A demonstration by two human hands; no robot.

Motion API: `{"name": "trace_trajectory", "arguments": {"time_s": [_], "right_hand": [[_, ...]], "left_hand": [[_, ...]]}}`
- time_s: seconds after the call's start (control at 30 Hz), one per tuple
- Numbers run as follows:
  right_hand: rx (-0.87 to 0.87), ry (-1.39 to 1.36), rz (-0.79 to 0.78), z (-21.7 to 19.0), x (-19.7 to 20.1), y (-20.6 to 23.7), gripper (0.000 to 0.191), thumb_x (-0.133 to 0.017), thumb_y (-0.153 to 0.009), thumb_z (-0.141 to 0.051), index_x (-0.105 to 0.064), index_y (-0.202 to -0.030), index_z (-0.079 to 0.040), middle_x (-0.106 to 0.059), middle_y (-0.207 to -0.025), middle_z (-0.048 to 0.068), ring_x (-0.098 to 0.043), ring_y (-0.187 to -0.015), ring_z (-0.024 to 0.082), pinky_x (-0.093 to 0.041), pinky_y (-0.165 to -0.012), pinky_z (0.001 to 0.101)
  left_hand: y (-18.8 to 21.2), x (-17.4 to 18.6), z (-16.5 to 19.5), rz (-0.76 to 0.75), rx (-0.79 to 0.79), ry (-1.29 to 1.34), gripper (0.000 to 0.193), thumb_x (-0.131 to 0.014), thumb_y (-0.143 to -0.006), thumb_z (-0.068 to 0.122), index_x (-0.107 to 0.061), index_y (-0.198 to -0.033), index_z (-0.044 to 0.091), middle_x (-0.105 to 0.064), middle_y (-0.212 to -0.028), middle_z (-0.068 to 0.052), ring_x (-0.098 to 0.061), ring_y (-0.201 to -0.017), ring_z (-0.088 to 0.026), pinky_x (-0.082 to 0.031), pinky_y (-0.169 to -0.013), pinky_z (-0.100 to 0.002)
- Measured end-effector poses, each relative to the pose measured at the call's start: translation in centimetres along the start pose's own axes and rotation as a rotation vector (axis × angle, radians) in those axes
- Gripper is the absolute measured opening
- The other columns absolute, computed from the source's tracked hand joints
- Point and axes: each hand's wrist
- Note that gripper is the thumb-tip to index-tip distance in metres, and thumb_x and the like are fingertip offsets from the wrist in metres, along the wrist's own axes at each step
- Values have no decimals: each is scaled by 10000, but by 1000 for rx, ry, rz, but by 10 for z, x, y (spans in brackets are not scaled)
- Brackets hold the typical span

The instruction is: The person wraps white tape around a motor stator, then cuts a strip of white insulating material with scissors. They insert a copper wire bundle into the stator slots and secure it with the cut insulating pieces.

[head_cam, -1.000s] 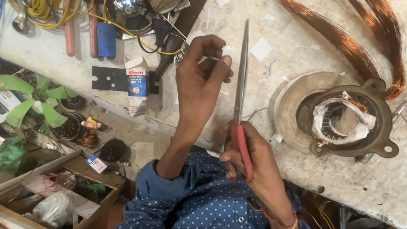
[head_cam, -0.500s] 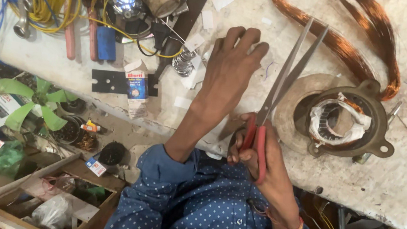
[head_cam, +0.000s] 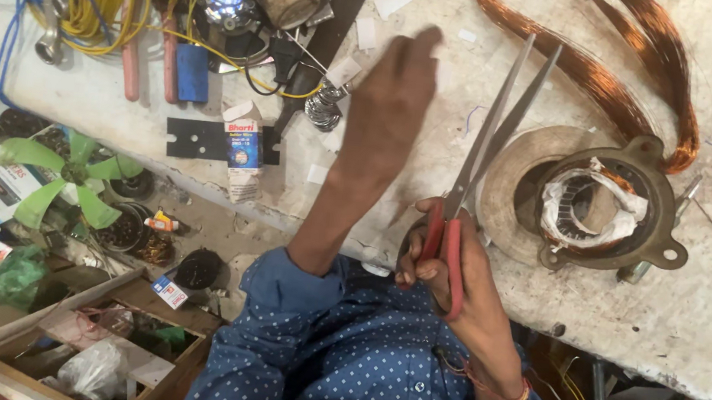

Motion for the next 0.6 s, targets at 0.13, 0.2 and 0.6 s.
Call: {"name": "trace_trajectory", "arguments": {"time_s": [0.13, 0.2, 0.6], "right_hand": [[4, 36, -41, 3, 2, -1, 606, -690, -954, -277, -427, -1402, 35, -519, -1002, 79, -588, -823, 159, -541, -751, 323], [-12, 43, -53, 5, 2, -3, 614, -699, -956, -310, -431, -1386, 36, -528, -992, 75, -587, -818, 156, -541, -736, 323], [-116, 219, -66, 0, 3, -4, 550, -701, -905, -248, -472, -1323, 26, -573, -908, 75, -614, -739, 148, -558, -659, 296]], "left_hand": [[7, 16, 2, 76, 192, 279, 315, -639, -1067, -31, -651, -1360, 82, -638, -1012, -60, -659, -761, -144, -573, -688, -280], [9, 25, 6, 12, 268, 603, 318, -621, -1093, -58, -657, -1371, 93, -638, -1021, -47, -690, -804, -109, -641, -742, -230], [17, 27, 31, 117, 567, 1150, 124, -633, -1031, 31, -550, -1119, 7, -577, -1086, -6, -708, -958, -115, -627, -808, -266]]}}
Point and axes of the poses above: each hand's wrist, its own y-axis away from the middle knuckle, its own x-axis out of the back of the hand, z = x × y
